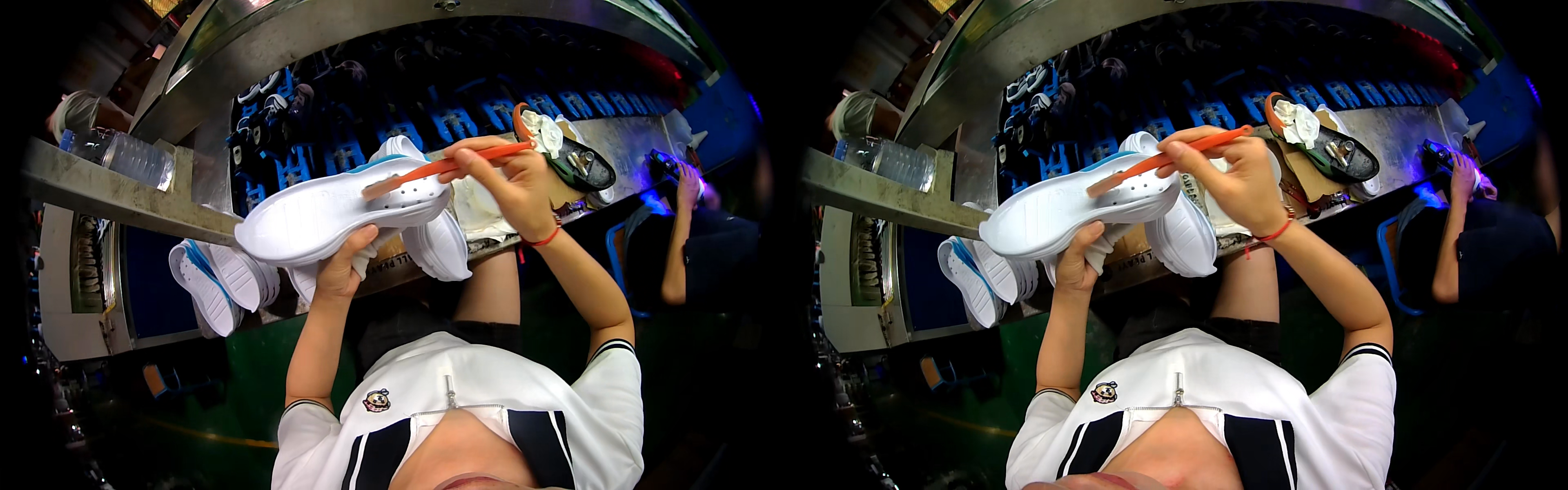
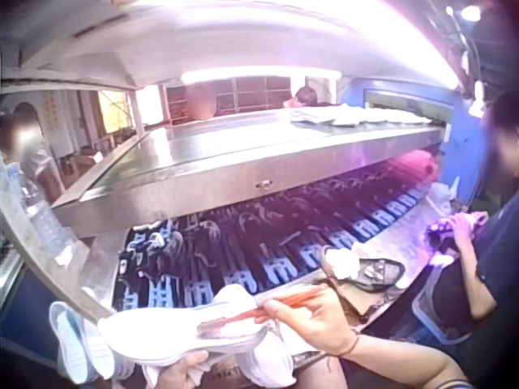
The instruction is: The person applies adhesive to the surfaces of shoe soles using a brush, dipping the brush into a container of glue between applications and placing completed soles onto a conveyor belt.
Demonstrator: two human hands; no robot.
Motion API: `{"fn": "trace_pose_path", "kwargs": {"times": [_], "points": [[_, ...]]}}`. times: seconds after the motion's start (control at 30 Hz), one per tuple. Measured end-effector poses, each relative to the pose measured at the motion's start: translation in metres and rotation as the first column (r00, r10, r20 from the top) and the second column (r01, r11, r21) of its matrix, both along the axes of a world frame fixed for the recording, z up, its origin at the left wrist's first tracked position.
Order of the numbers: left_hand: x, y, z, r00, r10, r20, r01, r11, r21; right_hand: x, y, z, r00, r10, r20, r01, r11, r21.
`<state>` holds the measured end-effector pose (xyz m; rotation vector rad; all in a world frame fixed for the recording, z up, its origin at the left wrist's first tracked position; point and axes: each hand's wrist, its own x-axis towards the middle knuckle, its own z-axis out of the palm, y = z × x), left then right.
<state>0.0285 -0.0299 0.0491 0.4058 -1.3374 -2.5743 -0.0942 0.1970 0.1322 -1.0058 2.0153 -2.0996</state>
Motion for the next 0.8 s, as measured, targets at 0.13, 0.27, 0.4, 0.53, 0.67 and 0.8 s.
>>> {"fn": "trace_pose_path", "kwargs": {"times": [0.13, 0.27, 0.4, 0.53, 0.67, 0.8], "points": [[0.003, 0.003, 0.000, 0.999, 0.032, -0.034, -0.035, 0.994, -0.105, -0.012, -0.011, -0.012, 0.986, 0.035, -0.165, -0.020, 0.996, 0.088], [0.008, -0.005, -0.004, 0.993, 0.103, -0.051, -0.110, 0.981, -0.161, -0.032, 0.004, -0.004, 0.976, -0.059, -0.210, 0.102, 0.975, 0.196], [0.007, -0.003, -0.007, 0.974, 0.168, -0.153, -0.208, 0.931, -0.299, -0.023, 0.014, -0.001, 0.895, -0.082, -0.439, 0.212, 0.943, 0.256], [0.000, 0.008, 0.018, 0.957, 0.198, -0.211, -0.286, 0.760, -0.583, 0.004, 0.005, -0.006, 0.965, -0.142, -0.222, 0.183, 0.968, 0.173], [-0.002, 0.016, 0.048, 0.926, 0.048, -0.373, -0.337, 0.550, -0.764, 0.030, -0.007, -0.003, 0.998, -0.010, -0.062, 0.016, 0.995, 0.096], [-0.002, 0.012, 0.046, 0.934, 0.066, -0.352, -0.324, 0.573, -0.753, 0.049, -0.022, 0.002, 0.995, 0.096, -0.023, -0.096, 0.995, -0.004]]}}
